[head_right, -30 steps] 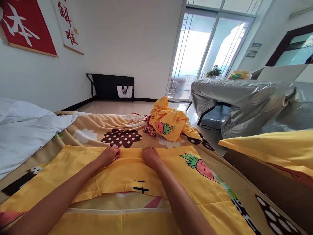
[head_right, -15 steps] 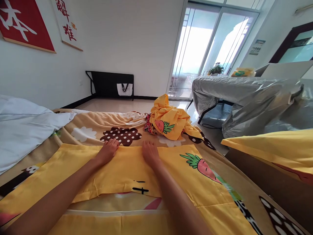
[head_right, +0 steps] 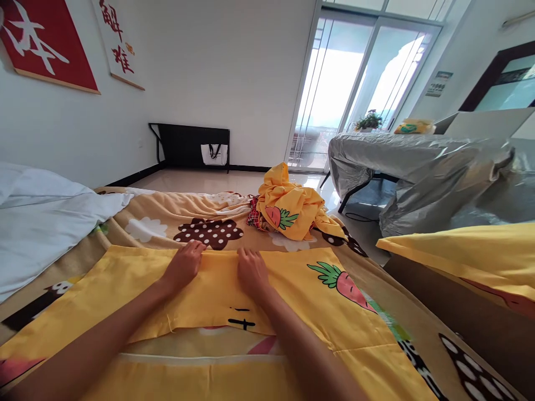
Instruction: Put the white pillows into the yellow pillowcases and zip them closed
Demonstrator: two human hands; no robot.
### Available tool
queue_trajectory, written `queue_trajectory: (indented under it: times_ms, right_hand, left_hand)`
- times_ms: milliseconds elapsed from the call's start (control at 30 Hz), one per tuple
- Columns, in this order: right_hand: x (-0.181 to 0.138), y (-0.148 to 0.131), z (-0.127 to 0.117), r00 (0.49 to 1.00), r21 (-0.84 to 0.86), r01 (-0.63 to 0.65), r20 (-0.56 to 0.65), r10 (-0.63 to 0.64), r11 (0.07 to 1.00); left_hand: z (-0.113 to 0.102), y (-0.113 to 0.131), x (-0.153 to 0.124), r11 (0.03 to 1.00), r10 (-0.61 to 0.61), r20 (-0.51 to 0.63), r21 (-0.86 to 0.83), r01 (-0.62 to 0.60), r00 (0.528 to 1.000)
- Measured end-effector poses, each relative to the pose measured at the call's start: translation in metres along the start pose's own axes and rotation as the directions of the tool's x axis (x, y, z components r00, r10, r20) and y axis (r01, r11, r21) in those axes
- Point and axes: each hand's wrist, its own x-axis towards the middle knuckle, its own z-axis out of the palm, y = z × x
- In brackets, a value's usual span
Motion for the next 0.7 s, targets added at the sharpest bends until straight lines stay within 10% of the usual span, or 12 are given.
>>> queue_trajectory:
  times_ms: [200,400,700]
  right_hand:
    - [-0.023,-0.01,0.008,0.953,0.32,0.205,0.151,-0.264,0.925]
    - [-0.05,0.086,-0.007,0.95,0.199,-0.001,0.305,-0.061,0.98]
    - [-0.088,0.181,-0.023,0.877,-0.256,-0.387,0.193,0.439,0.886]
  left_hand:
    - [0.013,0.021,-0.025,0.958,0.128,0.271,-0.282,-0.049,0.954]
    - [-0.003,-0.071,-0.06,0.99,-0.082,0.293,-0.082,0.111,0.953]
    - [-0.023,-0.166,-0.113,0.893,-0.449,0.248,0.16,0.421,0.858]
